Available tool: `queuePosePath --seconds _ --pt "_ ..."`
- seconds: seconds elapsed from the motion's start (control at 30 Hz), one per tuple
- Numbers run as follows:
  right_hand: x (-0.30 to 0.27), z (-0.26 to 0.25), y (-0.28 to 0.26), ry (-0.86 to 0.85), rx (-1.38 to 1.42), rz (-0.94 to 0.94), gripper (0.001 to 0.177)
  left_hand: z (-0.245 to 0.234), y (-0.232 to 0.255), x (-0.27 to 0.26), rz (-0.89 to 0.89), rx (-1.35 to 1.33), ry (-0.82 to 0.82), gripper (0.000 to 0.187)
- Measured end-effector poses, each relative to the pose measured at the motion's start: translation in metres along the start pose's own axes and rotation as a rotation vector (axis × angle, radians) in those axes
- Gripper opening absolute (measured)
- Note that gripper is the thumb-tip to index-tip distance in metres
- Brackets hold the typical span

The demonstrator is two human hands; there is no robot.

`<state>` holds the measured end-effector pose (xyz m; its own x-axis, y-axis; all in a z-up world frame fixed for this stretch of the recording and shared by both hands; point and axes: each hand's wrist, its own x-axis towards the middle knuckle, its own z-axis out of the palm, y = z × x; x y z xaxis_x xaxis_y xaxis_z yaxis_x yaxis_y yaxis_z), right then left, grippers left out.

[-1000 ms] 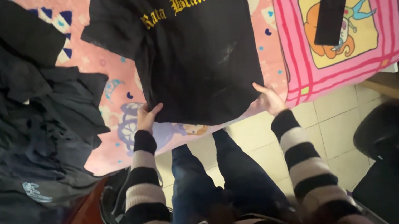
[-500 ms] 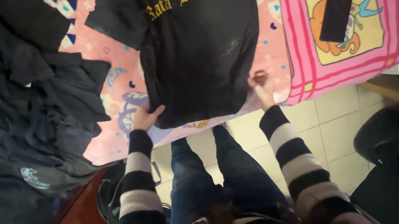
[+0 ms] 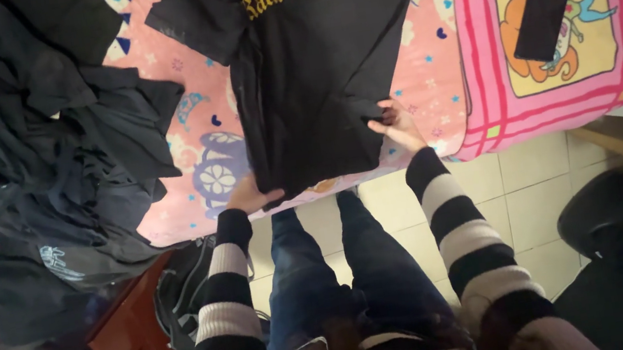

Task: Folding black t-shirts on a bed.

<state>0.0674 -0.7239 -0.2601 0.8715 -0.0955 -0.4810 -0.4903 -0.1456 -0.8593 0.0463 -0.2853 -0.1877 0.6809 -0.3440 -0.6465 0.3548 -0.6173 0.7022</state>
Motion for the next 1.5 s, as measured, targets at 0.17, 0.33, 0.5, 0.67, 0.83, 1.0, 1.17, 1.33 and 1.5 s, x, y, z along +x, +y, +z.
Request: queuePosePath --seconds 0.17,0.33,0.5,0.67,0.83,1.0,1.17,1.33,1.5 --pt "0.001 -0.02 0.048 0.262 -0.467 -0.246 0.021 0.009 -0.027 -0.007 0.066 0.15 0.067 0.048" --pt "-0.074 -0.099 0.043 0.418 -0.389 -0.233 0.024 -0.012 -0.038 -0.037 -0.031 0.015 0.247 0.045" --pt "-0.141 -0.169 0.13 0.429 -0.111 0.413 0.02 0.014 -0.113 -0.027 -0.047 -0.064 0.331 0.049" --pt "-0.157 -0.14 0.1 0.51 -0.292 0.451 0.022 0.043 -0.115 -0.024 -0.247 0.096 0.43 0.046" --pt "-0.135 -0.074 -0.018 0.627 -0.569 -0.099 0.047 0.048 -0.042 -0.018 -0.133 0.207 0.905 0.047" --pt "-0.088 0.017 -0.108 0.09 -0.977 -0.085 0.073 0.06 0.044 0.006 0.095 0.258 0.674 0.064" --pt "-0.09 0.04 -0.049 0.027 -1.128 -0.11 0.079 0.088 0.057 0.023 0.047 0.288 0.487 0.076" --pt "-0.136 0.032 -0.037 0.019 -1.171 -0.059 0.079 0.098 0.044 0.025 0.021 0.308 0.476 0.082" --pt "-0.157 0.027 -0.03 -0.15 -1.236 0.098 0.065 0.087 0.031 0.016 -0.032 0.333 0.515 0.079"
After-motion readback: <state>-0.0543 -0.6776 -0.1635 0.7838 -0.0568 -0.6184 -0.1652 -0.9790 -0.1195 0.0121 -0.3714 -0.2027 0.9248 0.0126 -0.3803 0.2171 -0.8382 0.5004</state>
